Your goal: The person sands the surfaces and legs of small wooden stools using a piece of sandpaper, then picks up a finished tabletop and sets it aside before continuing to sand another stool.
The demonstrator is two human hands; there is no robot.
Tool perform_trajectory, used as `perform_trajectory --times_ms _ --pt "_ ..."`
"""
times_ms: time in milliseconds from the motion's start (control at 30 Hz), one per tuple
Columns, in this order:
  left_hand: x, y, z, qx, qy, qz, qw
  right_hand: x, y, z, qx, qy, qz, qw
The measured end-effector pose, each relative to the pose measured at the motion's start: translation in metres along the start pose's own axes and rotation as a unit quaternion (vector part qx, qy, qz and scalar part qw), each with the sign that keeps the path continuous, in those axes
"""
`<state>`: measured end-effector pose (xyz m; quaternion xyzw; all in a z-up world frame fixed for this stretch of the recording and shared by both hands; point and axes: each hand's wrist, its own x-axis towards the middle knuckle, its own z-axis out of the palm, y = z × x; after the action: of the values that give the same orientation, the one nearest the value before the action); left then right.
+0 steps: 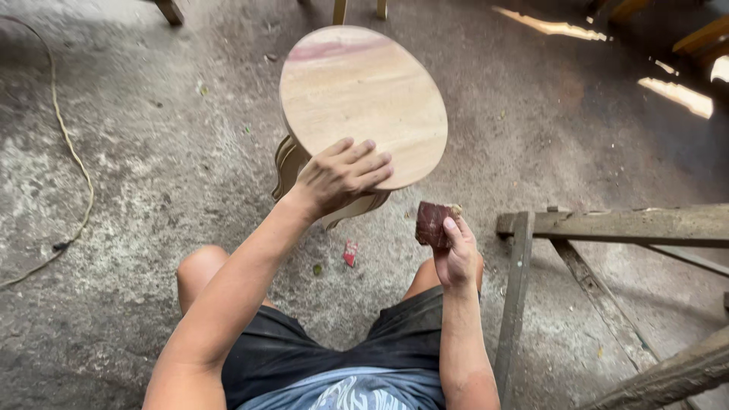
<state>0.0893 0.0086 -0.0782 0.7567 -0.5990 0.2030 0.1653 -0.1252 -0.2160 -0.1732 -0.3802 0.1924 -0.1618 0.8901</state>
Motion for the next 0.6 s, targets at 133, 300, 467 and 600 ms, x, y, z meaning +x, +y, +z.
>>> perform_trajectory --times_ms 133,300,467,600 --pt "-0.016 -0.015 -0.009 0.035 -0.009 0.028 0.999 -0.015 -0.007 -0.002 -0.004 0.004 0.009 1.0" --pt "-0.048 -0.035 -0.019 0.002 -0.008 -0.012 1.0 -0.01 0.005 0.006 0.014 0.007 0.026 1.0" --pt "-0.068 -0.007 0.005 0.068 0.013 -0.015 0.998 -0.008 0.015 0.031 -0.013 -0.006 0.058 0.998" --pt "-0.074 0.041 0.012 0.105 0.055 -0.04 0.992 -0.012 0.012 0.032 -0.021 -0.009 0.072 0.997"
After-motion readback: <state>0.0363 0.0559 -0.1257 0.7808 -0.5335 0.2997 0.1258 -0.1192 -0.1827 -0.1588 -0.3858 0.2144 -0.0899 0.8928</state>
